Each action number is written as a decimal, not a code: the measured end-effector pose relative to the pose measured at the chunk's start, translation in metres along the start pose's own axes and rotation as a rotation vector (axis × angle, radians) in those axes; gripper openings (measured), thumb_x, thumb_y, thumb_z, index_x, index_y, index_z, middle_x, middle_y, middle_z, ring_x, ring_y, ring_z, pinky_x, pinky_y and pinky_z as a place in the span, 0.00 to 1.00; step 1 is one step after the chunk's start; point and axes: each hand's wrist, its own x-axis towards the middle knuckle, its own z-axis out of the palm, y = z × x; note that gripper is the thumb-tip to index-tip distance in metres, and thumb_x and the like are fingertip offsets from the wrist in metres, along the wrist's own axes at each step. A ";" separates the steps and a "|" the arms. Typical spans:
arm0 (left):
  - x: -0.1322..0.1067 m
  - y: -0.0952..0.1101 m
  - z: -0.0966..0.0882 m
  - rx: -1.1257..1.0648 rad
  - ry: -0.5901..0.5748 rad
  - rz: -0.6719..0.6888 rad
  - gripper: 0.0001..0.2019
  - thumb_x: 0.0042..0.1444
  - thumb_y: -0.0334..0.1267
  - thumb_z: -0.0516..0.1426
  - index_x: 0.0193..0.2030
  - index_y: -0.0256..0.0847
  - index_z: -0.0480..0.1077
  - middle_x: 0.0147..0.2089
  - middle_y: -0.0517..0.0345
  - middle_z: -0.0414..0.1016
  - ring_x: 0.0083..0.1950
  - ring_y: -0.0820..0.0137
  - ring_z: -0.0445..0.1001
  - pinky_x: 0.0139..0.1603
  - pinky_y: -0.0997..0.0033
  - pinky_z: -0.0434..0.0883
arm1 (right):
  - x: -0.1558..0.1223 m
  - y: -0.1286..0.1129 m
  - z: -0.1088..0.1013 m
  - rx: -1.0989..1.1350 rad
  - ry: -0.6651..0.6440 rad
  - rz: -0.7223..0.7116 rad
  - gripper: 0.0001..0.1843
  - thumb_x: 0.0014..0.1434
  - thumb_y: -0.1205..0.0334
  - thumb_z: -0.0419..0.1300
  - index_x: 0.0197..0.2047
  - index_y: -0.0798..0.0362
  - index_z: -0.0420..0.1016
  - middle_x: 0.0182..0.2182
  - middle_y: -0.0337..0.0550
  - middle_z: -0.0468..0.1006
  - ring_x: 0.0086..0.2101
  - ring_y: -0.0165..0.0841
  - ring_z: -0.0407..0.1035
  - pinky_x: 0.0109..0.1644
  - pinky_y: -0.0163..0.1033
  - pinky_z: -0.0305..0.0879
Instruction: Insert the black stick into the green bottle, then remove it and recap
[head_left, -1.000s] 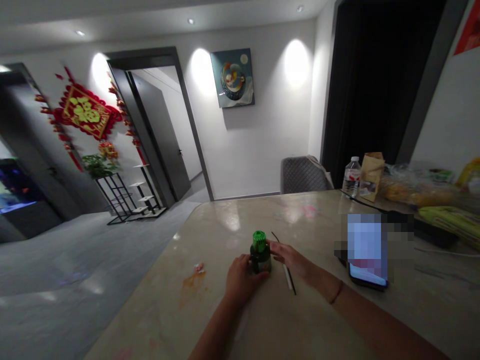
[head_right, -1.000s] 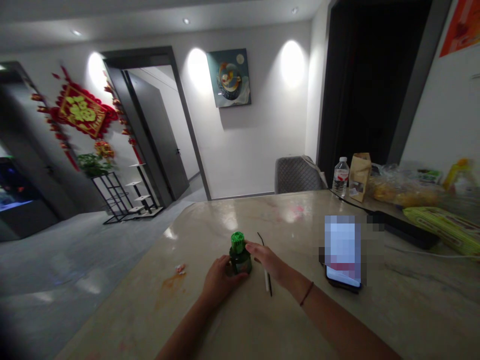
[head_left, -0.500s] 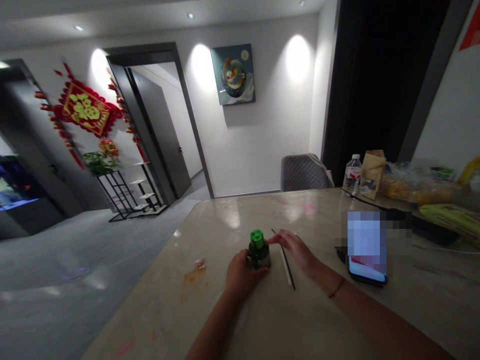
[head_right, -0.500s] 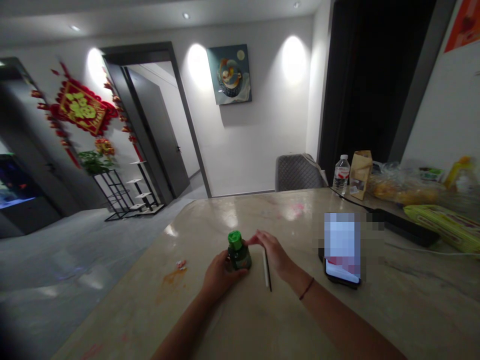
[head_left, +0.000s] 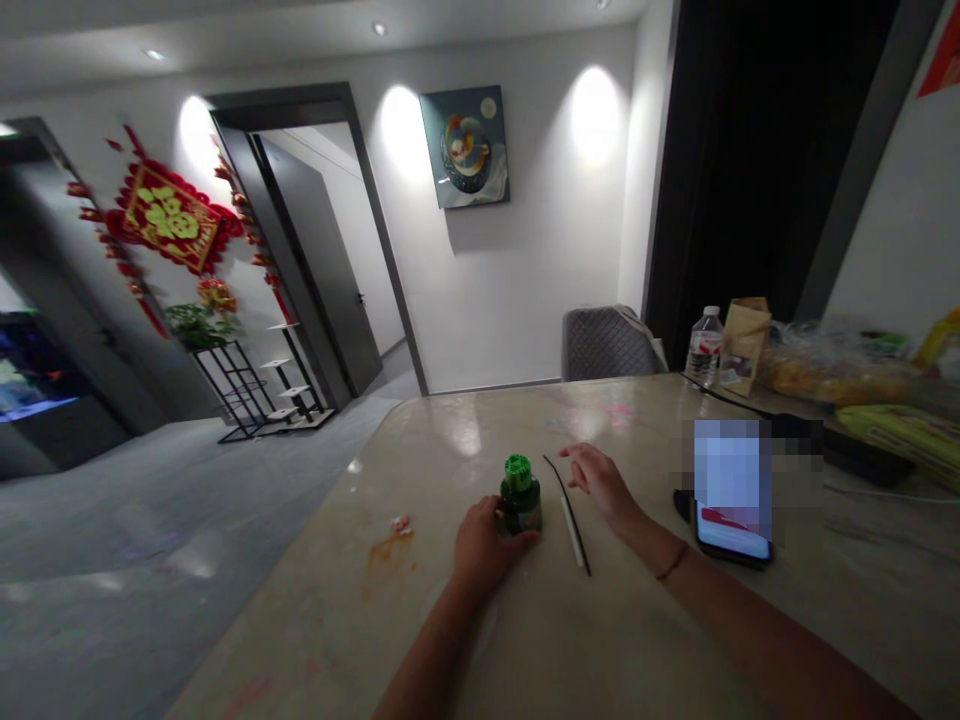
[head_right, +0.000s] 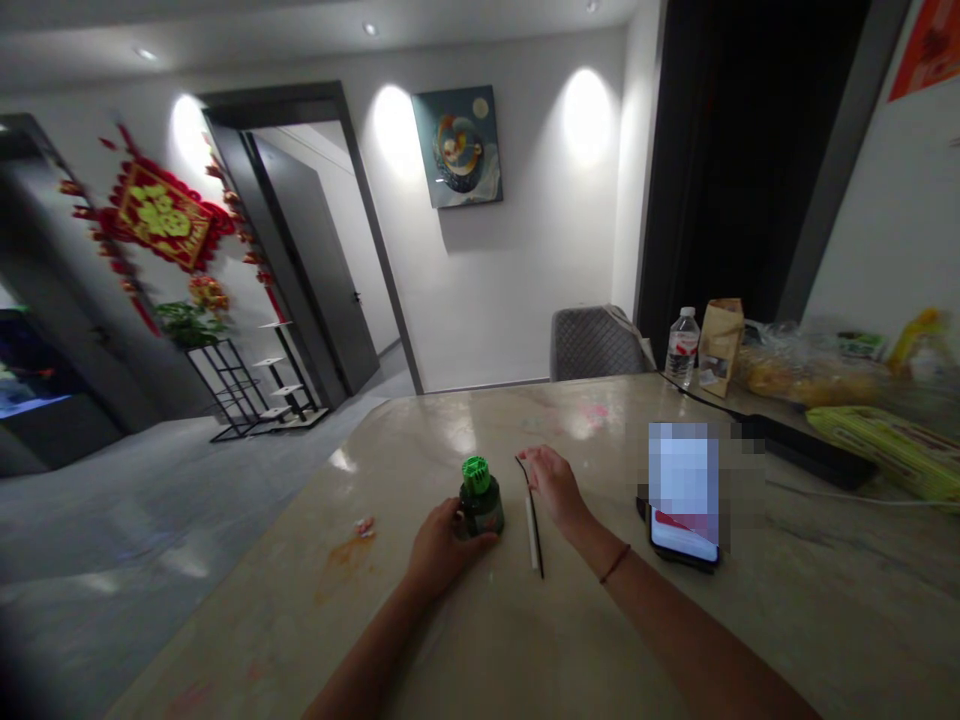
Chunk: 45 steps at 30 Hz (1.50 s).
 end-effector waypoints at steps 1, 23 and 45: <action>0.000 0.000 0.000 -0.001 0.000 0.002 0.25 0.37 0.51 0.62 0.41 0.38 0.67 0.38 0.55 0.71 0.40 0.66 0.68 0.37 0.72 0.61 | 0.001 0.000 0.000 0.014 -0.022 0.005 0.19 0.49 0.47 0.53 0.33 0.55 0.69 0.13 0.32 0.65 0.20 0.30 0.63 0.31 0.39 0.63; -0.001 -0.004 0.006 0.052 0.047 0.082 0.27 0.45 0.49 0.57 0.51 0.39 0.63 0.47 0.50 0.69 0.49 0.62 0.67 0.49 0.67 0.62 | -0.007 0.047 0.027 -0.361 -0.236 -0.089 0.40 0.41 0.61 0.64 0.57 0.55 0.54 0.44 0.49 0.71 0.45 0.36 0.66 0.52 0.45 0.59; 0.005 -0.022 0.017 0.063 0.273 -0.124 0.22 0.50 0.34 0.51 0.54 0.32 0.60 0.52 0.46 0.67 0.55 0.64 0.63 0.58 0.64 0.58 | 0.004 0.031 0.028 -1.072 -0.101 -0.187 0.22 0.49 0.61 0.58 0.48 0.59 0.67 0.42 0.55 0.70 0.42 0.41 0.66 0.45 0.41 0.60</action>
